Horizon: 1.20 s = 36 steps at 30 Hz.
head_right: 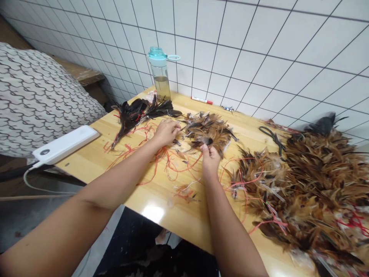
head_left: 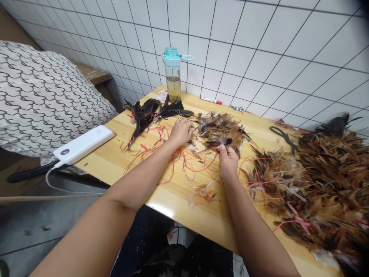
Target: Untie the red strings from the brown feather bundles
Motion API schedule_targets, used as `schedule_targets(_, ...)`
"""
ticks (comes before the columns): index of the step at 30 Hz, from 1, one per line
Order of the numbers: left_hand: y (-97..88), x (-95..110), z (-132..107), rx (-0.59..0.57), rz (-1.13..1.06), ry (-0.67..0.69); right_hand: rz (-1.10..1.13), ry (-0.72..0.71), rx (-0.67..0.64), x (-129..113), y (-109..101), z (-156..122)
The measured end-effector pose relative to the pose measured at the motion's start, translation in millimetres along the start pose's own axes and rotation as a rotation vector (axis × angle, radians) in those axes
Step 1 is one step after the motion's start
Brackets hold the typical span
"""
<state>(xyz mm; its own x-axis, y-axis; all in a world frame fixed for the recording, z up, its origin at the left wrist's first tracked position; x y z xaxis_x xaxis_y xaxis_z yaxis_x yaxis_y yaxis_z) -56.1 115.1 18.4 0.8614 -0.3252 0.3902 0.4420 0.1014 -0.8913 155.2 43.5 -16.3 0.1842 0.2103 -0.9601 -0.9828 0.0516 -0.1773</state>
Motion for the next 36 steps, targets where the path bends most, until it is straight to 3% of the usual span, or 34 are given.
schedule_targets(6, 15.0, 4.5, 29.7, -0.13, 0.081, -0.118, 0.053, 0.003, 0.051, 3.9, -2.1, 1.6)
schedule_targets(9, 18.9, 6.0, 30.5, -0.102, 0.062, -0.127, 0.066, 0.012, 0.063, 6.1, -4.2, 1.1)
schedule_targets(12, 10.5, 5.5, 21.9, -0.024, -0.029, -0.109, 0.046, 0.018, 0.068, 6.9, -5.2, 0.7)
schedule_targets(14, -0.5, 9.2, 15.5, 0.009, -0.119, -0.049, 0.032, 0.012, 0.071, 7.0, -5.3, 1.1)
schedule_targets(16, -10.7, 20.5, 10.7, -0.028, -0.207, 0.07, 0.016, 0.003, 0.072, 7.0, -5.2, 1.8)
schedule_targets(21, -16.0, 66.5, -0.5, -0.314, -0.288, 0.406, -0.028, 0.008, 0.078, 4.7, -6.2, 2.6)
schedule_targets(24, -9.2, 84.6, -7.0, -0.386, -0.238, 0.51, -0.036, 0.055, 0.072, 2.6, -6.2, 2.1)
schedule_targets(29, 1.1, 92.1, -10.1, -0.342, -0.083, 0.532, -0.106, 0.091, 0.024, -1.5, -2.9, 1.4)
schedule_targets(36, -0.4, 100.3, -13.6, -0.238, 0.16, 0.59, -0.122, 0.076, -0.088, 3.1, 1.7, 4.0)
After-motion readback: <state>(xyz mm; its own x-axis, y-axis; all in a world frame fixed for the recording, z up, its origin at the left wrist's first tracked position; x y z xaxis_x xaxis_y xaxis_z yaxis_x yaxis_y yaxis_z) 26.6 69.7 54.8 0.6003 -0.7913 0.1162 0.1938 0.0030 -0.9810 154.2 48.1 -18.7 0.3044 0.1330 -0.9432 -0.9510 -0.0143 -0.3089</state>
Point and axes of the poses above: each hand's wrist, its own z-axis towards the middle knuckle, its own y-axis out of the palm, x = y × z, the point moved 5 cm from there along z, towards the middle knuckle, and after that the axes turned 12 degrees about -x, right-handed, at the moved point
